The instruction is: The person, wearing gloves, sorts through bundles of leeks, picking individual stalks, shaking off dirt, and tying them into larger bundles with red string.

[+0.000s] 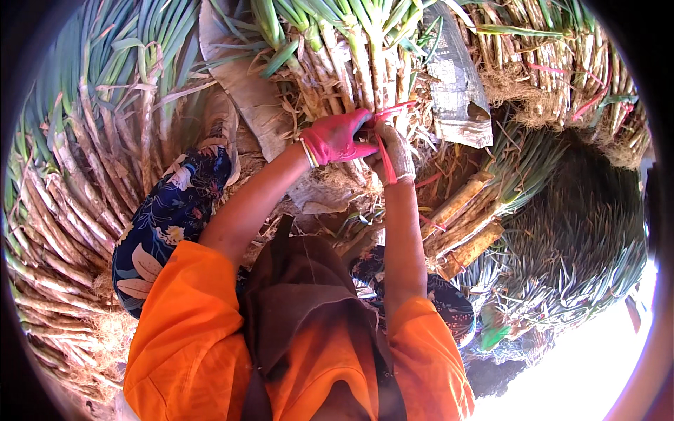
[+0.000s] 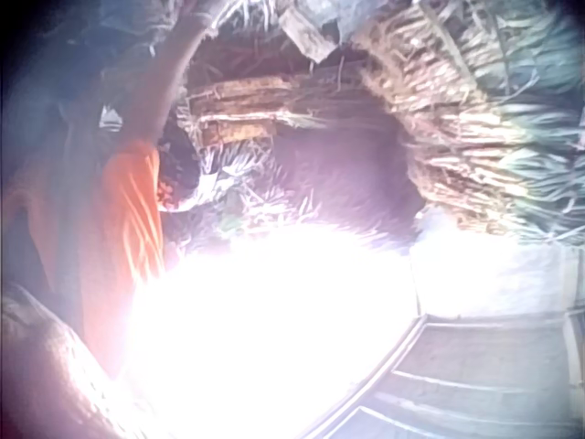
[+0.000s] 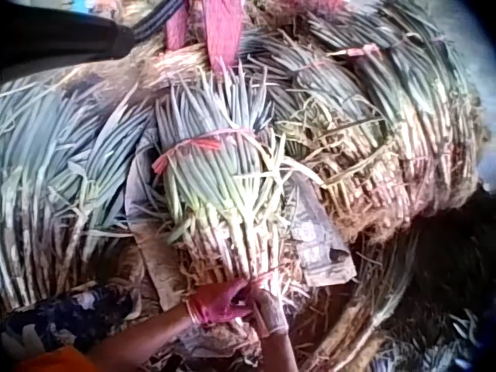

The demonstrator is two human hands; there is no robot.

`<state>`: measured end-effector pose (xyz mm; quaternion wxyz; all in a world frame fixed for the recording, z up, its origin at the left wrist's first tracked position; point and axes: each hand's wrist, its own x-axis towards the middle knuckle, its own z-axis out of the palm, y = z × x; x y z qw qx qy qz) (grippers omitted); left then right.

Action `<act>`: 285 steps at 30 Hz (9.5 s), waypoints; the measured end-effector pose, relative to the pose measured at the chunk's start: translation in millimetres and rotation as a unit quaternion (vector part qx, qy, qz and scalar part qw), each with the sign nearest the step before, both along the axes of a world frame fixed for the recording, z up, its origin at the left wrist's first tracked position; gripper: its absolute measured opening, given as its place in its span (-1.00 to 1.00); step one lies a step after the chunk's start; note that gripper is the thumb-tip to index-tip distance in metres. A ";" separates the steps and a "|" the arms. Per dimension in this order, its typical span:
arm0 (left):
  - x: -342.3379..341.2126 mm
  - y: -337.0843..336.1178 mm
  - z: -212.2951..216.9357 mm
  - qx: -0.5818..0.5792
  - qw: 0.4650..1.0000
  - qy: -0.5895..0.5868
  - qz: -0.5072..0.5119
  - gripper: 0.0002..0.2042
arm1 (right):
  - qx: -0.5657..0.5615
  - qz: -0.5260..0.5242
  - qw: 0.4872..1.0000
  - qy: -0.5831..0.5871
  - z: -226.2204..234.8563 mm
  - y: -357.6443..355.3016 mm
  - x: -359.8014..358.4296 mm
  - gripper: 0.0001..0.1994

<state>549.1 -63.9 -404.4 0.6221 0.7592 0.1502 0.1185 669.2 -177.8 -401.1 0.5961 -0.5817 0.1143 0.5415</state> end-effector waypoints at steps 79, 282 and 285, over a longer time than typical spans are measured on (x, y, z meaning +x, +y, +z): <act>-30.2 142.9 309.2 -0.262 0.897 -0.310 0.177 -0.84 | 0.043 0.141 0.964 -0.221 76.1 -0.6 -16.9 -0.66; -5.6 265.5 46.8 -0.351 0.893 0.114 0.258 -0.55 | 0.142 0.216 0.901 -0.349 48.6 109.1 28.7 -0.37; 4.6 263.5 49.4 -0.261 0.916 0.125 0.277 -0.67 | 0.114 0.211 0.906 -0.350 55.0 109.2 25.5 -0.40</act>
